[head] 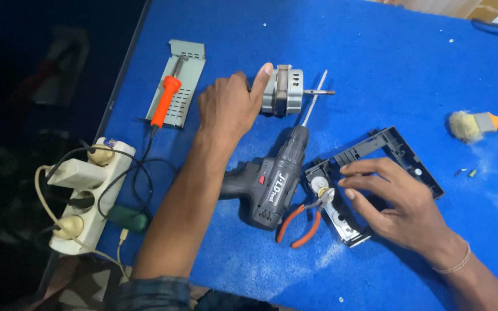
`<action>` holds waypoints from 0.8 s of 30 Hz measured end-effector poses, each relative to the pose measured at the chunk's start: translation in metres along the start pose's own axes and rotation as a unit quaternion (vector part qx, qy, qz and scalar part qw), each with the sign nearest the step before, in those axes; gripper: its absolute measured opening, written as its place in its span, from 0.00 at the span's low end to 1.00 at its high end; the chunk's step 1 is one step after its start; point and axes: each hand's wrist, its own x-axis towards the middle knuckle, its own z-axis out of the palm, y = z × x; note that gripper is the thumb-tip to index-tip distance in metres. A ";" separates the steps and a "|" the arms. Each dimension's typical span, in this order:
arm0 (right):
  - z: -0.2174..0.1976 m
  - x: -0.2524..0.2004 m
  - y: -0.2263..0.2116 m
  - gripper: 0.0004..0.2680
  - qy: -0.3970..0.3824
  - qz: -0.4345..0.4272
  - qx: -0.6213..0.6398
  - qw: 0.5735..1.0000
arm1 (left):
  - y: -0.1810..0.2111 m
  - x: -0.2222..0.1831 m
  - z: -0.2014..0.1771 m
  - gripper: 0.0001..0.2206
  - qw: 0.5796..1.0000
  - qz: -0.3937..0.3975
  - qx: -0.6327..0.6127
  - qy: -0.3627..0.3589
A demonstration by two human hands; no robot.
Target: Cleaning a plastic electronic component frame using a brush and adjusting it with pliers.
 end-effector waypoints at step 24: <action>-0.084 -0.075 0.175 0.17 0.124 0.136 -0.275 0.944 | 0.011 -0.009 -0.004 0.33 1.000 0.003 -0.001 -0.027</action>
